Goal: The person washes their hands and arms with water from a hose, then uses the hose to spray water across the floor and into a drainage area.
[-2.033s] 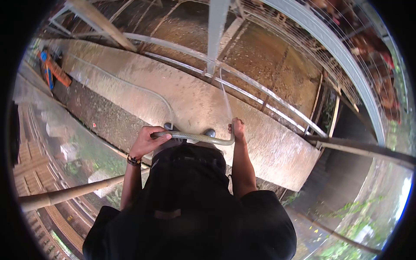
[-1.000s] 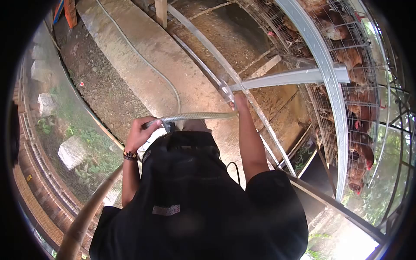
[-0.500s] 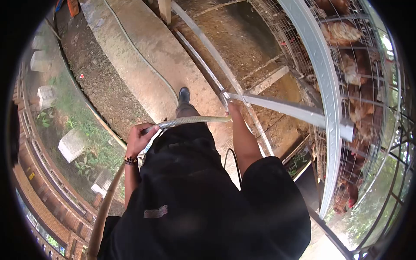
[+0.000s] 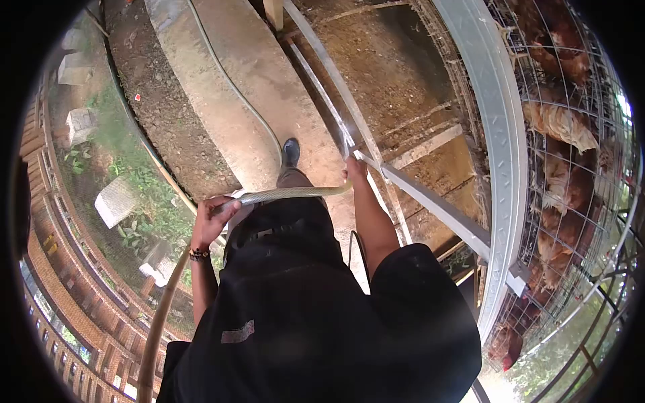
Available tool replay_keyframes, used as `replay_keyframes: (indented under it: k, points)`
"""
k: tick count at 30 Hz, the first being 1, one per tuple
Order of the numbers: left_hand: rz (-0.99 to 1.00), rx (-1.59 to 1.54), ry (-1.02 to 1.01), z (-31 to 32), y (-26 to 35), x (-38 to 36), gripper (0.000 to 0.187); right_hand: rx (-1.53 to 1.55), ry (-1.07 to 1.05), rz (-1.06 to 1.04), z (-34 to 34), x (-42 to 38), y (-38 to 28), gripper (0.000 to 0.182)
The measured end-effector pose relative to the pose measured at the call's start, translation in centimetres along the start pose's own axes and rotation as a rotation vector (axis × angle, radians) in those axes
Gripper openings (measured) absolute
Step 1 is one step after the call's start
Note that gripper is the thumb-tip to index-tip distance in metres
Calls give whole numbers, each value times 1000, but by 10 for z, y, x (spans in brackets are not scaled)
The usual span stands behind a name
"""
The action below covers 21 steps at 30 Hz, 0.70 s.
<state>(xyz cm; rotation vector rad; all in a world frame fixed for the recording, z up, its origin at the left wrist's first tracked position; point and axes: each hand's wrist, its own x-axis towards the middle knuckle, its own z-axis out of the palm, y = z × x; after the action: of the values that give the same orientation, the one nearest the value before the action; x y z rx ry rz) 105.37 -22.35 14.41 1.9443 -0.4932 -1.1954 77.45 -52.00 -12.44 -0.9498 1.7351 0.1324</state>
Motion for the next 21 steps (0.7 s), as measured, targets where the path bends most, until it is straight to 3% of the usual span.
replay_keyframes:
  k: [6, 9, 12, 15, 21]
  points:
    - [-17, 36, 50, -9, 0, -3, 26, -2, -14, -106, 19, 4, -29, 41]
    - [-30, 36, 74, -17, 1, -8, 26, -28, -70, -25, 30, -20, -65, 30]
    - [37, -20, 124, -26, -9, -12, 25, -14, -95, -131, 45, -41, -93, 29]
    - [-19, -25, 141, -40, -10, -18, 23, -12, -117, -228, 61, -57, -118, 29]
    - [59, -68, 229, -69, -22, -18, 23, -30, -112, -292, 91, -75, -149, 27]
